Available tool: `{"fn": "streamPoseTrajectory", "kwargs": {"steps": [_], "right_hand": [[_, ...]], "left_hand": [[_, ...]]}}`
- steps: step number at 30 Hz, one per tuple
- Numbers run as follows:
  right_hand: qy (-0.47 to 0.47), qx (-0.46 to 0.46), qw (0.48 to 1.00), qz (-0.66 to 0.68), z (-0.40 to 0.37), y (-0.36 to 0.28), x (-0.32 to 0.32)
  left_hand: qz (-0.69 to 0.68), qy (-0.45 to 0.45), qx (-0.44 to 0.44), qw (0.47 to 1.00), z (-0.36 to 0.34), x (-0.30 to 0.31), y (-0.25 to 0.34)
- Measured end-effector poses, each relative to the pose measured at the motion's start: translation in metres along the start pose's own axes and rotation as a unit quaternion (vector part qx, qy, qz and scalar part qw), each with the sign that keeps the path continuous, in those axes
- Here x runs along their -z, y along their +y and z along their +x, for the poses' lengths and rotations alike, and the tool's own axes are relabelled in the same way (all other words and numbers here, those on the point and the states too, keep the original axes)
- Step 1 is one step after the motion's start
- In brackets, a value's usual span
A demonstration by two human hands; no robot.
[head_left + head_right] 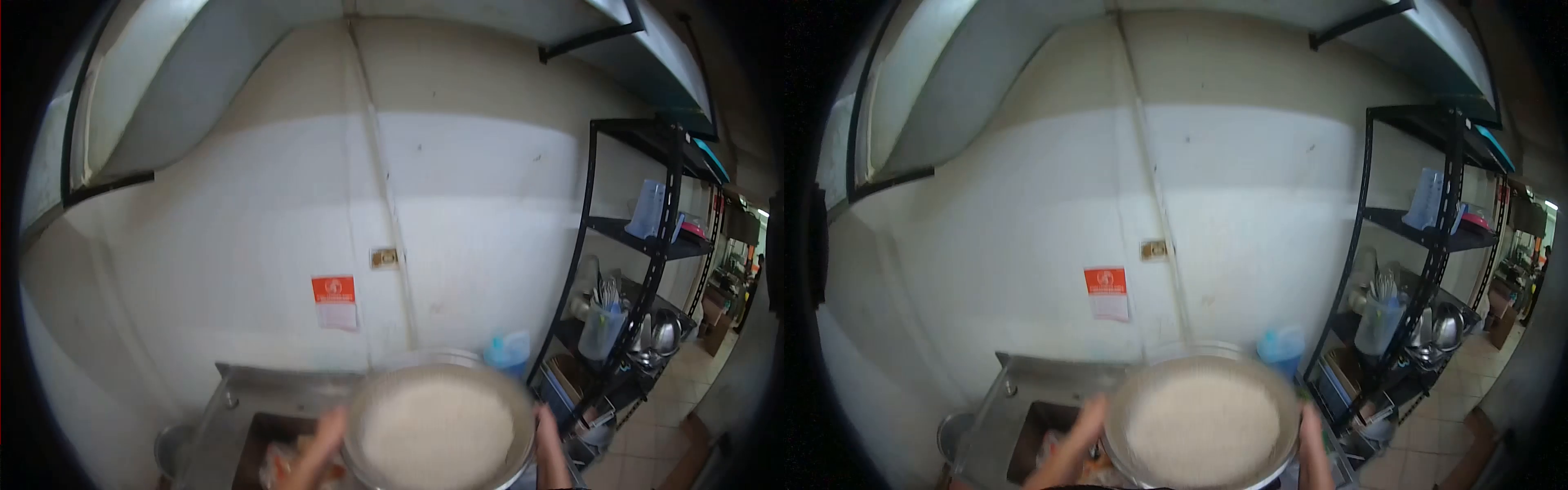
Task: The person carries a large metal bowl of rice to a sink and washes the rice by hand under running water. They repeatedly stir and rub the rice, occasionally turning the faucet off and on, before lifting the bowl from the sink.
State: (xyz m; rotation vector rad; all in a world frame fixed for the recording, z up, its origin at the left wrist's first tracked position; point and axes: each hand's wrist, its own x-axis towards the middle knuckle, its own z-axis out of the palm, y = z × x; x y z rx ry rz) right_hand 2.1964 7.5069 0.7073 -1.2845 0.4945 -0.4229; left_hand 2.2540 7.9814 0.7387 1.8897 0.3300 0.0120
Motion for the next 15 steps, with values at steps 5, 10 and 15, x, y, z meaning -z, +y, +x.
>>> {"fn": "streamPoseTrajectory", "kwargs": {"steps": [5,10,15], "right_hand": [[0.019,0.288,0.956,-0.057,-0.005,-0.270,-0.032],[-0.132,0.446,0.872,-0.151,0.085,-0.468,0.003],[-0.116,0.370,0.903,-0.186,-0.030,-0.385,-0.044]], "left_hand": [[-0.213,0.028,-0.236,0.948,-0.038,0.088,0.233],[-0.163,-0.040,-0.347,0.923,-0.010,0.173,0.371],[-0.294,-0.029,-0.245,0.923,-0.002,0.182,0.313]]}}
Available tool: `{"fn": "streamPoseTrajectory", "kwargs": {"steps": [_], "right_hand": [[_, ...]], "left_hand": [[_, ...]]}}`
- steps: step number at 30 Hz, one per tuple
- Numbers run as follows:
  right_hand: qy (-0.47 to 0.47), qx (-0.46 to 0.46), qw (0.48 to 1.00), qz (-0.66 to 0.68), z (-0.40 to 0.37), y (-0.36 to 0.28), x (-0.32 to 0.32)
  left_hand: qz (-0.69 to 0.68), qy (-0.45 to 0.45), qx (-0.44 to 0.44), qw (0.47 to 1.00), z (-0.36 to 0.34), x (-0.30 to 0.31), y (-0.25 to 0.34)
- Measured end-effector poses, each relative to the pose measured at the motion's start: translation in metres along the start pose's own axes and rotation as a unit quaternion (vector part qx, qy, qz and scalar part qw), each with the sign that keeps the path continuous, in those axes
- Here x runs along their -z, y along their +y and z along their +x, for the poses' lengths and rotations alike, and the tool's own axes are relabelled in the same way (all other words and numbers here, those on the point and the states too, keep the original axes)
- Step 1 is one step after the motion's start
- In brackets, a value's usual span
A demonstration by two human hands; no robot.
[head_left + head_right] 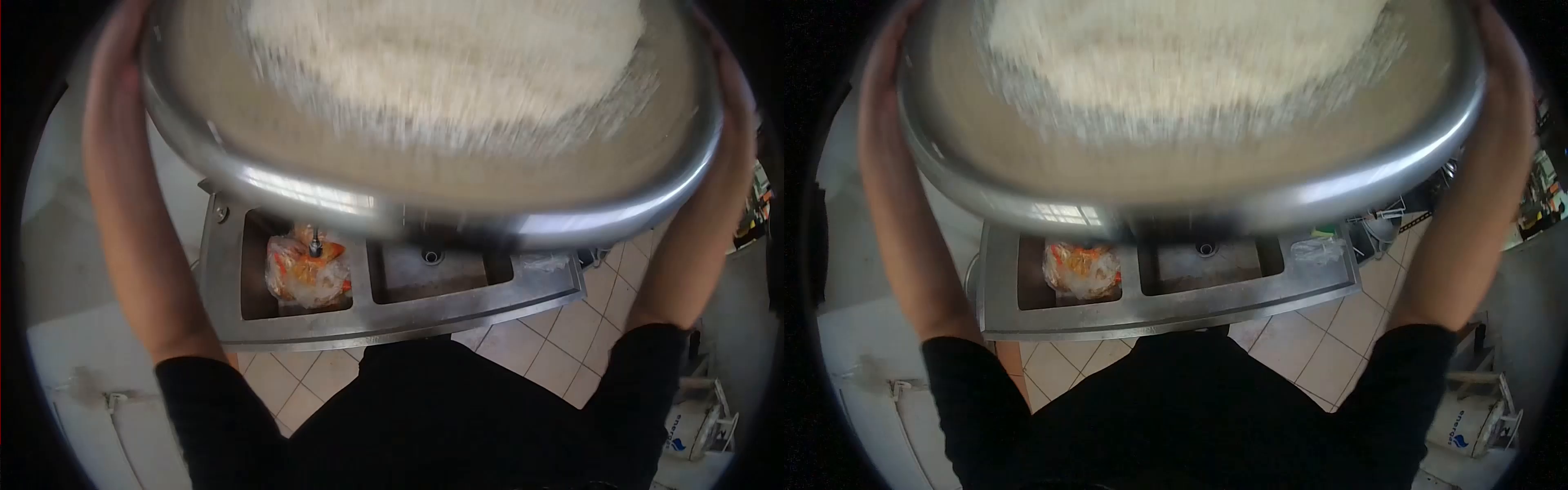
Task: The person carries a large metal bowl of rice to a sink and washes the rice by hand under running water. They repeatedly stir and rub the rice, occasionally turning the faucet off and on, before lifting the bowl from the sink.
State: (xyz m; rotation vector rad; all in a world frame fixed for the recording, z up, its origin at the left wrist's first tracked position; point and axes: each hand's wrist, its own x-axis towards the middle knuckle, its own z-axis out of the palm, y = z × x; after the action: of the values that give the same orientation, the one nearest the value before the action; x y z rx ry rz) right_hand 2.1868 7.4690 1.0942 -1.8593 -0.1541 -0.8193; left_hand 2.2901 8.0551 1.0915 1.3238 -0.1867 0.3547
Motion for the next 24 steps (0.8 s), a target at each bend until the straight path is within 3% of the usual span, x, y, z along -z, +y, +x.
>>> {"fn": "streamPoseTrajectory", "kwargs": {"steps": [2,3,4,5,7,8,9,10,11,13,15,16,18,19,20,21,23,24], "right_hand": [[0.109,-0.056,0.989,-0.088,-0.046,0.077,-0.004],[0.126,-0.102,0.974,-0.160,-0.082,0.124,-0.016],[0.083,-0.134,0.936,-0.316,-0.130,0.181,-0.029],[-0.021,-0.195,0.863,-0.466,-0.183,0.223,-0.046],[0.079,-0.224,0.904,-0.355,-0.292,0.290,-0.098],[0.009,-0.382,0.901,-0.205,-0.309,0.281,-0.103],[-0.006,-0.425,0.901,-0.092,-0.350,0.319,-0.108],[-0.056,-0.487,0.856,-0.166,-0.362,0.315,-0.110],[-0.019,-0.476,0.865,-0.159,-0.382,0.321,-0.118],[-0.043,-0.470,0.860,-0.196,-0.386,0.331,-0.128],[-0.048,-0.518,0.842,-0.142,-0.405,0.347,-0.128],[-0.029,-0.497,0.858,-0.125,-0.424,0.407,-0.124],[-0.068,-0.412,0.899,-0.134,-0.374,0.373,-0.113],[-0.035,-0.437,0.888,-0.138,-0.334,0.336,-0.111],[-0.061,-0.339,0.916,-0.206,-0.288,0.276,-0.103],[-0.040,-0.124,0.948,-0.290,-0.259,0.307,-0.078],[0.059,-0.194,0.976,-0.074,-0.166,0.169,-0.063],[0.109,-0.216,0.970,0.027,-0.140,0.089,-0.064]], "left_hand": [[0.003,0.059,0.084,0.995,-0.066,-0.027,-0.068],[-0.002,0.063,0.029,0.998,-0.090,-0.021,-0.128],[0.269,0.034,0.027,0.962,-0.107,0.012,-0.196],[0.520,0.011,0.012,0.854,-0.124,0.044,-0.263],[0.418,0.038,0.048,0.906,-0.188,0.068,-0.391],[0.392,0.014,0.193,0.899,-0.215,0.038,-0.362],[0.332,0.003,0.279,0.901,-0.241,0.059,-0.415],[0.245,0.036,0.246,0.937,-0.268,0.074,-0.455],[0.175,0.026,0.326,0.929,-0.289,0.084,-0.480],[0.173,0.065,0.391,0.902,-0.326,0.140,-0.586],[0.189,0.059,0.366,0.909,-0.308,0.135,-0.566],[0.206,0.052,0.350,0.912,-0.307,0.132,-0.546],[0.057,0.107,0.432,0.894,-0.260,0.063,-0.417],[0.061,0.107,0.433,0.893,-0.231,0.064,-0.407],[0.090,0.072,0.319,0.941,-0.199,0.057,-0.381],[0.063,0.057,0.245,0.966,-0.167,0.042,-0.336],[0.068,0.094,0.116,0.986,-0.129,-0.017,-0.201],[0.043,0.070,0.075,0.994,-0.110,-0.023,-0.151]]}}
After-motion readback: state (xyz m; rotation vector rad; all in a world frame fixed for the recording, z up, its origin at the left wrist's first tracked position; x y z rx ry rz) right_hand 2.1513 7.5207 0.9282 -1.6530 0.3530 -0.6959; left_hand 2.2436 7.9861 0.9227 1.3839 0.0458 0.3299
